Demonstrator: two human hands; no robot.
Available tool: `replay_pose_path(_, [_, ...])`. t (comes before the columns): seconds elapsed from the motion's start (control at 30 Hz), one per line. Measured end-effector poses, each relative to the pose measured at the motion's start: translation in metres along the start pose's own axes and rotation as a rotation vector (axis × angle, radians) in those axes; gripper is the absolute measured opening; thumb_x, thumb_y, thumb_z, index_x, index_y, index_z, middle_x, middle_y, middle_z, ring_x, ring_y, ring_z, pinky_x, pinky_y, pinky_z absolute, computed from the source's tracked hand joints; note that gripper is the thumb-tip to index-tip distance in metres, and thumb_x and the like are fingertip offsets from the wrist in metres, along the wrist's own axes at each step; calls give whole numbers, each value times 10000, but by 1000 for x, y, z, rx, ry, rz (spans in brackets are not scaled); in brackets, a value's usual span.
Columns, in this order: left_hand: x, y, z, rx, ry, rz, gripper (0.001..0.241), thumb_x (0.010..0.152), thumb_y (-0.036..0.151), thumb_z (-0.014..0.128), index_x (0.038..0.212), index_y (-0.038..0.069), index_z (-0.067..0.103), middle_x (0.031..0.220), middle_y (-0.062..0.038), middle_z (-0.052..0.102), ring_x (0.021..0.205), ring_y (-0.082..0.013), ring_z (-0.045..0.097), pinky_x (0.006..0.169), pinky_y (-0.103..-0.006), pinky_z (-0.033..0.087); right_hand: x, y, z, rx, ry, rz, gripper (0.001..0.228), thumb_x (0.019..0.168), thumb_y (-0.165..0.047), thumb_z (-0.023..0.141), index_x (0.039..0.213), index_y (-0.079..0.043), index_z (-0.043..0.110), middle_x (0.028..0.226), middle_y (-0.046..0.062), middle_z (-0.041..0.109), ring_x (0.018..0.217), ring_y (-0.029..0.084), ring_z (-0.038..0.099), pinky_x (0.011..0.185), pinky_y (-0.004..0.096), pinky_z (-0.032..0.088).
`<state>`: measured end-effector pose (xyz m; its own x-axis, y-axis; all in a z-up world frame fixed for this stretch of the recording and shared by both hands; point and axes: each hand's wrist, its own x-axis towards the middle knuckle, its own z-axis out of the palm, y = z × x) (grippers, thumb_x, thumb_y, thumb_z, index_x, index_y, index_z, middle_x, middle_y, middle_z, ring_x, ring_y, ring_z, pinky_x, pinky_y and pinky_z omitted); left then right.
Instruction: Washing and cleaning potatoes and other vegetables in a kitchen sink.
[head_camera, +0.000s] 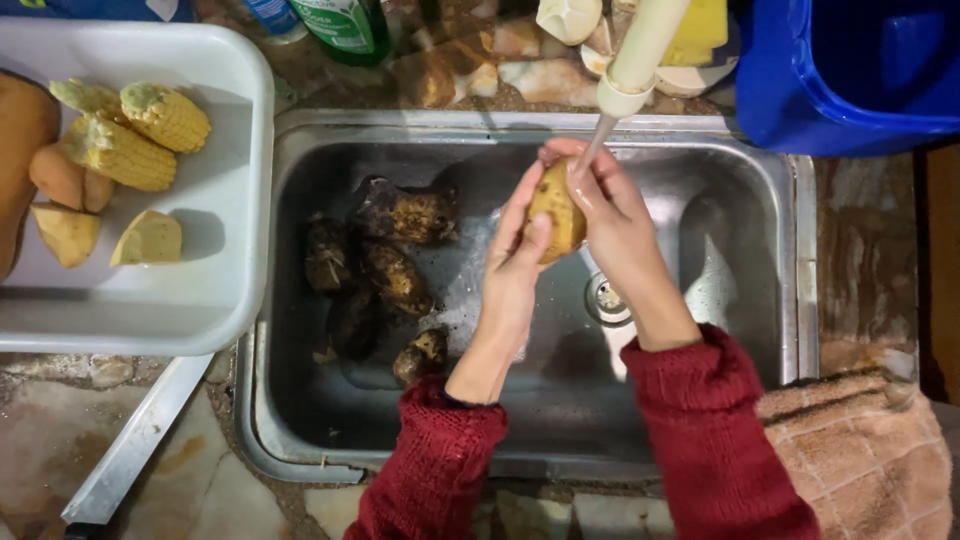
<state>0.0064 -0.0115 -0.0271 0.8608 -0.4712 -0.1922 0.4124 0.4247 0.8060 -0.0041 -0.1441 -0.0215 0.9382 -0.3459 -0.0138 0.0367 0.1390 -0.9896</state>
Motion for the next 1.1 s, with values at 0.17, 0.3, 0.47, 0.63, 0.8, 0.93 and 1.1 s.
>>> replay_pose_path(0.17, [2,-1,0,75,33,-115,529,1024,461,415,1481,196,409,1245,-68,609,943,-156,651,729,-307,570,29,4,14,82,15,148,225,1060,-211,589,973,-33,696,957,64,741,893,172,704,828,321,583])
replay_pose_path(0.3, [8,-42,-33,153,8,-338,674,1110,601,350,1140,-17,615,872,-111,647,704,-162,644,619,-291,573,21,-9,26,-382,-88,61,178,980,-173,620,879,-54,704,851,25,736,775,124,700,740,264,590])
replay_pose_path(0.47, [5,-44,-24,27,59,-342,654,1066,662,345,1135,66,606,859,-42,618,686,-127,578,543,-268,449,7,15,17,-286,-111,-76,176,1048,-194,623,1061,-22,660,1010,28,672,935,123,639,858,257,509])
replay_pose_path(0.63, [4,-20,-5,233,180,-47,643,1004,563,448,1486,140,399,1340,-35,563,1169,-160,560,949,-319,482,-8,42,27,-25,210,200,369,1062,-345,571,1270,-51,649,1139,35,694,1031,142,619,894,296,522])
replay_pose_path(0.8, [3,-40,-13,1144,308,396,595,1012,232,686,1531,98,429,1470,-176,509,1320,-338,498,1080,-436,394,-11,28,19,18,247,299,502,1028,-459,520,1392,-113,520,1287,2,630,1164,101,577,979,266,477])
replay_pose_path(0.93, [7,-25,-4,366,81,126,559,1071,211,604,1568,86,381,1448,-125,558,1312,-214,540,1122,-358,440,-13,30,0,23,111,220,449,1063,-434,566,1330,-72,569,1190,47,647,1059,124,595,910,300,515])
replay_pose_path(1.1, [27,-13,-15,138,43,232,714,984,150,655,1616,144,323,1600,5,396,1387,-143,482,1131,-322,430,-20,22,-3,46,228,324,290,994,-321,663,1149,-83,600,1028,39,641,850,139,644,677,321,546])
